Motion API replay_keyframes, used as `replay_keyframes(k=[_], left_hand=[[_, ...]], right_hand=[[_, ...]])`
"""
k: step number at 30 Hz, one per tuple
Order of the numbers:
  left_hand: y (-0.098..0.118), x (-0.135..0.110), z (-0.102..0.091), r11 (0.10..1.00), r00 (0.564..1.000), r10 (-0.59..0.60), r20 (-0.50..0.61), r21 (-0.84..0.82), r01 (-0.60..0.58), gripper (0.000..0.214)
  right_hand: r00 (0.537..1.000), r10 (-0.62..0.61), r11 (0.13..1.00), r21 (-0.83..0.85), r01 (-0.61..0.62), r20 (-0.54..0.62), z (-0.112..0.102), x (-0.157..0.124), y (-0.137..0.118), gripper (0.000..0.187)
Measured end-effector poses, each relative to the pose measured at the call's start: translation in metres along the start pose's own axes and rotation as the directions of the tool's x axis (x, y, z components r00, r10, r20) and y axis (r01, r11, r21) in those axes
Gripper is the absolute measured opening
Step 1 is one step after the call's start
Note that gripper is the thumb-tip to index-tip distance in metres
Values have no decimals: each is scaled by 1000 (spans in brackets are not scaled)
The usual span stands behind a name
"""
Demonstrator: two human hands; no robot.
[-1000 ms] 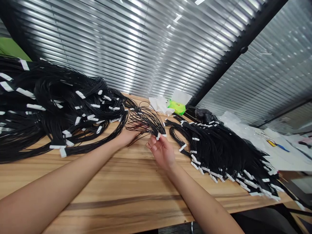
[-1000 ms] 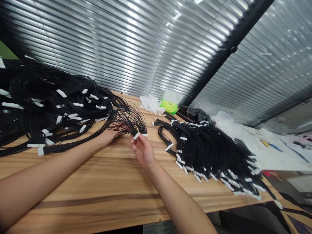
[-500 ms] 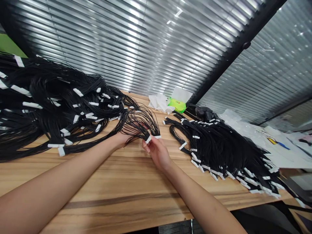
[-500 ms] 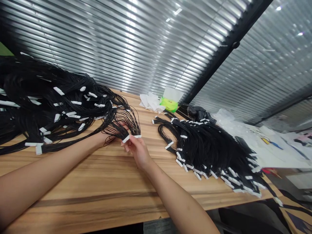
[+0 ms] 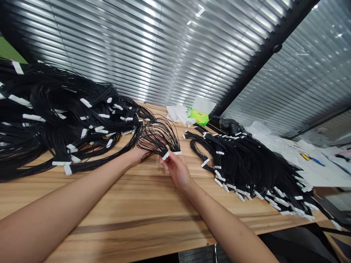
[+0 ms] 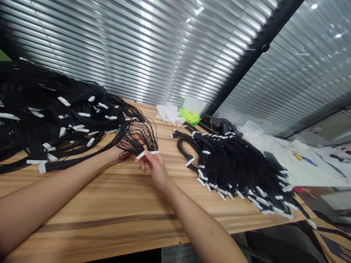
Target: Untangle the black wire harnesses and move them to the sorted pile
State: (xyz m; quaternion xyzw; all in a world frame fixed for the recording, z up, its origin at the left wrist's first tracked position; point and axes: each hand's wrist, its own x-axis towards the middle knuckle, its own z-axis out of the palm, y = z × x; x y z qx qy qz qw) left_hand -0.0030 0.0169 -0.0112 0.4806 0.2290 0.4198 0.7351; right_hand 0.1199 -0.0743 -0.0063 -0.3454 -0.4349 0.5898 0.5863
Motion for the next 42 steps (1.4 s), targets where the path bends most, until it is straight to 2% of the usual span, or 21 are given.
replay_keyframes(k=[3, 4, 5, 8, 12, 16, 22, 26, 28, 31, 34, 42], left_hand=[[0, -3, 2, 999, 993, -11, 116, 41, 6, 25], [1, -3, 3, 997, 992, -1, 124, 74, -9, 26], [3, -3, 4, 992, 995, 22, 99, 121, -34, 26], [7, -4, 4, 945, 986, 150, -69, 304, -123, 27], [10, -7, 5, 888, 962, 254, -101, 419, -190, 29], [9, -15, 7, 849, 934, 328, -138, 477, -228, 36], [5, -24, 7, 639, 907, 417, 55, 692, -335, 31], [7, -24, 5, 410, 838, 541, 79, 845, -344, 27], [9, -23, 5, 340, 807, 578, 125, 862, -377, 26], [9, -22, 4, 302, 772, 599, 212, 833, -463, 24], [9, -21, 3, 272, 740, 627, 243, 822, -501, 23], [6, -19, 0, 269, 717, 634, 291, 786, -557, 19]], right_hand=[[998, -46, 995, -87, 43, -34, -3, 1, 2, 34], [996, -77, 990, -122, 70, -54, -5, 1, 2, 34], [990, -115, 983, -155, 102, -79, -6, 2, 2, 34], [956, -241, 950, -241, 198, -166, -10, 6, -2, 36], [907, -336, 909, -340, 242, -254, -14, 10, -9, 39], [899, -345, 891, -394, 223, -269, -16, 11, -12, 41], [904, -353, 880, -413, 233, -242, -18, 10, -9, 39], [908, -343, 884, -410, 225, -242, -17, 10, -8, 40], [909, -337, 888, -404, 221, -244, -17, 10, -8, 41], [912, -332, 895, -386, 224, -240, -16, 10, -9, 41], [915, -321, 899, -384, 212, -245, -16, 10, -10, 41], [919, -316, 898, -386, 211, -233, -19, 11, -6, 40]])
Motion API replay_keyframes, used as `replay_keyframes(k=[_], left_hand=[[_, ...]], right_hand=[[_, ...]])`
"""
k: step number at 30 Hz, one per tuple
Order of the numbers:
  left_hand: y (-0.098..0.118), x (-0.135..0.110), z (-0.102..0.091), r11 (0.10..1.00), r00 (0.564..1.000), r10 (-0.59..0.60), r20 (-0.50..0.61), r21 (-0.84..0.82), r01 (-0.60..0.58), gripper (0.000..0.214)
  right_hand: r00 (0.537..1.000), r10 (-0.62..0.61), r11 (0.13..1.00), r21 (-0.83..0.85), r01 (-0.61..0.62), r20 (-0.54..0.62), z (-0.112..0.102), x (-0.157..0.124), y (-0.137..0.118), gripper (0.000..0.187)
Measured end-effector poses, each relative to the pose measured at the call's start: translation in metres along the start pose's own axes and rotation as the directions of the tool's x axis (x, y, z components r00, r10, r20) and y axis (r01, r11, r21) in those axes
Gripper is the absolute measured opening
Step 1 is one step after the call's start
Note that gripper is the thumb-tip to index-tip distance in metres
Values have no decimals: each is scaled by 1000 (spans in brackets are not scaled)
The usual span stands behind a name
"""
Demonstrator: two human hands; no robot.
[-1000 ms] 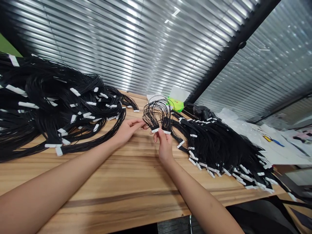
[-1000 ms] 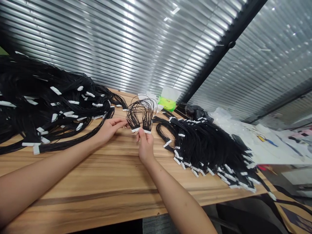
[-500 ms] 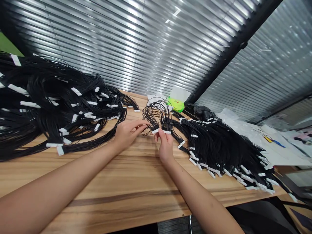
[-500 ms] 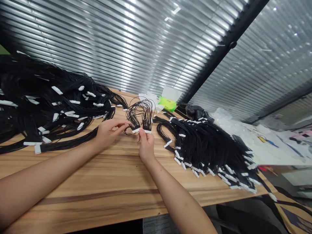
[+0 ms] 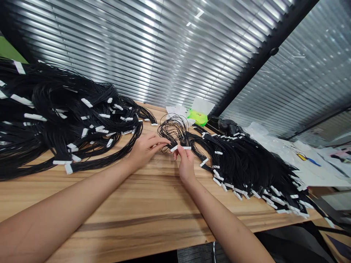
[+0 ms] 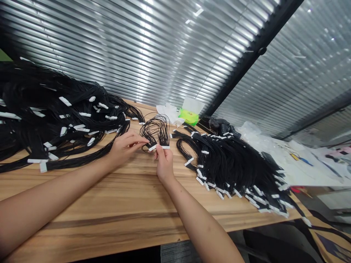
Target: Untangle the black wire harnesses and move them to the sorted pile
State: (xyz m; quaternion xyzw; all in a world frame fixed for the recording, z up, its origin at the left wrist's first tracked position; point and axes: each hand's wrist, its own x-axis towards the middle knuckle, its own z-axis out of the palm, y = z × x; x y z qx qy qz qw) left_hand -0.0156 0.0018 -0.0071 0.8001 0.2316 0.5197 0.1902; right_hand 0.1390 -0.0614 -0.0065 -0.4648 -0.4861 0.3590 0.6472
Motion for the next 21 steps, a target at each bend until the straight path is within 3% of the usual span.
replay_keyframes(k=[4, 9, 13, 17, 21], left_hand=[[2, 2, -1, 999, 999, -14, 43, 33, 13, 20], [0, 5, -3, 996, 980, -90, 177, 45, 83, 20], [0, 7, -3, 991, 961, -83, 263, 125, 51, 18], [3, 8, -3, 964, 971, -70, 227, 267, 7, 19], [1, 8, -6, 972, 984, -67, 166, 235, 26, 28]], right_hand=[[1000, -1, 1000, -15, 1, 8, -1, 1, 1, 40], [1000, -2, 998, -56, 2, -1, -3, 3, 0, 40], [1000, 22, 996, -89, -22, -7, -6, 7, 3, 40], [998, 64, 997, 32, -64, 1, -7, 11, 9, 36], [994, 111, 961, 258, -102, -18, -3, 15, 4, 26]])
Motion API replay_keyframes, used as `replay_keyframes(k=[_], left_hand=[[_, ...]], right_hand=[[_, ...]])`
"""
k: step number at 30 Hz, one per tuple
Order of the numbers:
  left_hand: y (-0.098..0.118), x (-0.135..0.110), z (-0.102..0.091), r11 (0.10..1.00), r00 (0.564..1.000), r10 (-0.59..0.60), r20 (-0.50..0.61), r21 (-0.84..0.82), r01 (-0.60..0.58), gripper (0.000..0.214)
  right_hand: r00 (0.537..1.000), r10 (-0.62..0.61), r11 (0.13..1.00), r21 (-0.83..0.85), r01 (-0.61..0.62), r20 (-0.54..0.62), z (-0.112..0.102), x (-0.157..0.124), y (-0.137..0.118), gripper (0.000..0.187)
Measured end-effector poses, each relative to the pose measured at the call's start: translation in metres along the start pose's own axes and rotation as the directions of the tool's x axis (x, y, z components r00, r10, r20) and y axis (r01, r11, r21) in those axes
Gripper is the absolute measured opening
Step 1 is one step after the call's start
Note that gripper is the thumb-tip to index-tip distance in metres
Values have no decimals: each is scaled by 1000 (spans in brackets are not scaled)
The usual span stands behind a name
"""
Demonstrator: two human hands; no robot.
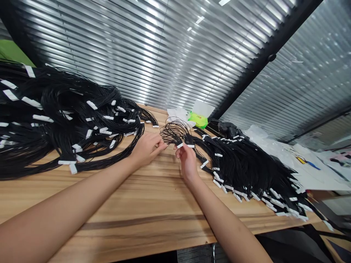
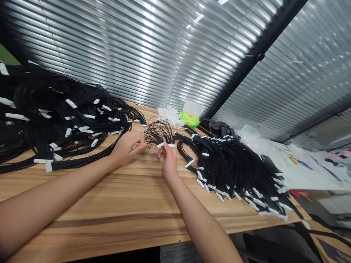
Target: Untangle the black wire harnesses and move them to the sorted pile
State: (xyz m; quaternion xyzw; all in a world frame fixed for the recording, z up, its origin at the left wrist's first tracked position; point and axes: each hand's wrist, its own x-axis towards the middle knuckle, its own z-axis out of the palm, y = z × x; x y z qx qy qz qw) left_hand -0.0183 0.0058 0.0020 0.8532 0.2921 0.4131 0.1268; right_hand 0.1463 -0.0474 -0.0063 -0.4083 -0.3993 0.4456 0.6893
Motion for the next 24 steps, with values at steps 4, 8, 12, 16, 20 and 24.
replay_keyframes(k=[4, 8, 12, 16, 20, 24], left_hand=[[-6, 0, 1, 990, 992, -117, 45, -75, 120, 31], [-9, 1, 5, 941, 971, -212, 110, -246, 233, 23], [-13, 2, 11, 799, 962, -253, 101, -539, 267, 22], [-16, 1, 19, 606, 948, -302, 98, -748, 270, 46], [-13, 2, 23, 465, 930, -352, 105, -843, 271, 53], [-9, 3, 23, 444, 899, -433, 68, -852, 278, 52]], right_hand=[[997, 73, 981, 181, -65, -34, 5, -1, -10, 18], [992, 128, 953, 280, -117, -19, 10, -7, -18, 14], [984, 160, 936, 303, -176, 76, 16, -18, -26, 16], [946, 215, 895, 339, -290, 241, 20, -28, -26, 18], [898, 248, 874, 316, -369, 363, 21, -35, -21, 21], [871, 242, 869, 304, -391, 428, 22, -38, -17, 22]])
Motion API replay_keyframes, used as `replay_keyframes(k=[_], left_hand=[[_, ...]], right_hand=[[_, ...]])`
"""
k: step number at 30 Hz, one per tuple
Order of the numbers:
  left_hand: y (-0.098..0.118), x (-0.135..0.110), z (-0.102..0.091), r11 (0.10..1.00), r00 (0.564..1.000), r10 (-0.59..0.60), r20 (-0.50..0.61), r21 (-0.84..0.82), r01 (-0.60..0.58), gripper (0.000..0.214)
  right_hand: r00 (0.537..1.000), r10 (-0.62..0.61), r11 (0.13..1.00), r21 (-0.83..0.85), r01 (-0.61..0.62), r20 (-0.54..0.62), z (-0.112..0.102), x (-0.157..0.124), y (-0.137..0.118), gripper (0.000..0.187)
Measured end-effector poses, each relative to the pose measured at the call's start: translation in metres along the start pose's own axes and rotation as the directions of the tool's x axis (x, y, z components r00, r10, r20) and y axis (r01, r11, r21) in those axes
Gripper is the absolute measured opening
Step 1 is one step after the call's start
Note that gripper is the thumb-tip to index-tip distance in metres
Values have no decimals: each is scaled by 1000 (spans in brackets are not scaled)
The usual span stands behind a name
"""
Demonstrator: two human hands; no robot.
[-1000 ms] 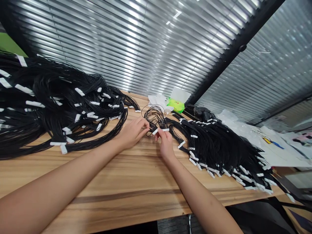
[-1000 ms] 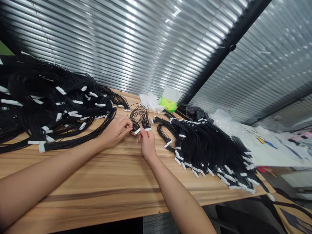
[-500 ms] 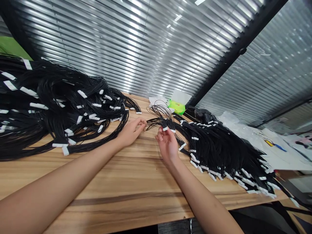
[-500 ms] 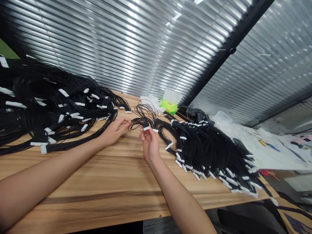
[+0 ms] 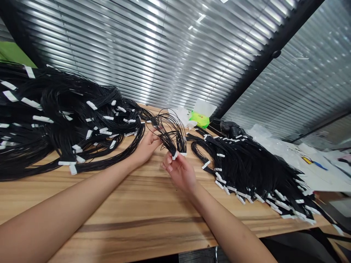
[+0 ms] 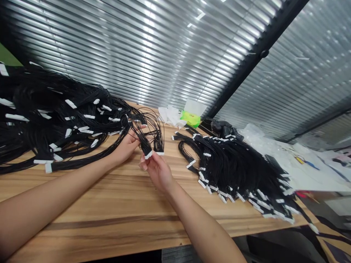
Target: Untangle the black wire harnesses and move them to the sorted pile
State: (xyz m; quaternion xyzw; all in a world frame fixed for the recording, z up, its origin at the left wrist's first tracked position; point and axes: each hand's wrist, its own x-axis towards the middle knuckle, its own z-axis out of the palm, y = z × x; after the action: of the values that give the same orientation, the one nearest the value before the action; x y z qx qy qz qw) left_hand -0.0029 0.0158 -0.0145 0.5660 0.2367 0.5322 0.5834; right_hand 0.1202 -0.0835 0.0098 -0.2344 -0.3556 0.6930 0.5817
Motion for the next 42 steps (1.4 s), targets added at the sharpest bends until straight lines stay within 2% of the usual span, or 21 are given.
replay_keyframes(k=[4, 8, 11, 13, 17, 20, 24, 26, 29, 31, 33, 36, 40, 42], left_hand=[[2, 0, 0, 1000, 998, 10, -58, -14, -11, 45], [5, 2, 0, 999, 991, 40, -131, 1, -40, 38], [6, 2, 1, 993, 976, 107, -190, 59, -98, 39], [6, 3, 2, 993, 971, 116, -211, 17, -115, 44], [4, 3, 5, 986, 977, 71, -203, -134, -100, 50], [1, 3, 6, 982, 962, 23, -274, -177, -74, 48], [-2, 4, 4, 976, 932, -104, -346, -216, 28, 41], [2, 4, 4, 974, 943, -123, -308, -218, 56, 37], [13, 2, 8, 974, 971, -163, -174, -188, 129, 30], [19, 0, 10, 969, 970, -213, -118, -156, 193, 33], [21, -3, 11, 969, 971, -220, -97, -132, 206, 38], [17, -4, 10, 979, 977, -193, -91, -80, 186, 33], [6, -4, 8, 971, 971, -235, -40, -63, 232, 23], [0, -4, 8, 982, 983, -183, -33, -52, 181, 21]], right_hand=[[999, 32, 999, 14, -33, 33, 2, 0, 2, 20], [999, 50, 998, 36, -50, 15, 2, 1, 2, 19], [998, 55, 996, 65, -56, 18, 0, 3, 3, 20], [998, 60, 995, 80, -61, 17, -2, 4, 3, 21], [998, 61, 992, 110, -58, -21, -5, 6, 3, 21], [998, 45, 994, 98, -41, -34, -7, 7, 2, 20], [999, 53, 999, 2, -53, -13, -6, 6, 4, 20], [998, 65, 998, -27, -65, 4, -5, 4, 5, 20], [998, 60, 998, -23, -59, 21, -3, 3, 4, 21], [998, 57, 998, -8, -57, 9, -2, 3, 2, 22], [998, 61, 998, 13, -60, -16, -3, 4, -1, 22], [998, 51, 998, 39, -49, -43, -3, 5, -3, 22], [997, 38, 999, 37, -36, -66, -1, 5, -5, 23], [996, 47, 999, 17, -46, -80, -1, 5, -5, 24]])
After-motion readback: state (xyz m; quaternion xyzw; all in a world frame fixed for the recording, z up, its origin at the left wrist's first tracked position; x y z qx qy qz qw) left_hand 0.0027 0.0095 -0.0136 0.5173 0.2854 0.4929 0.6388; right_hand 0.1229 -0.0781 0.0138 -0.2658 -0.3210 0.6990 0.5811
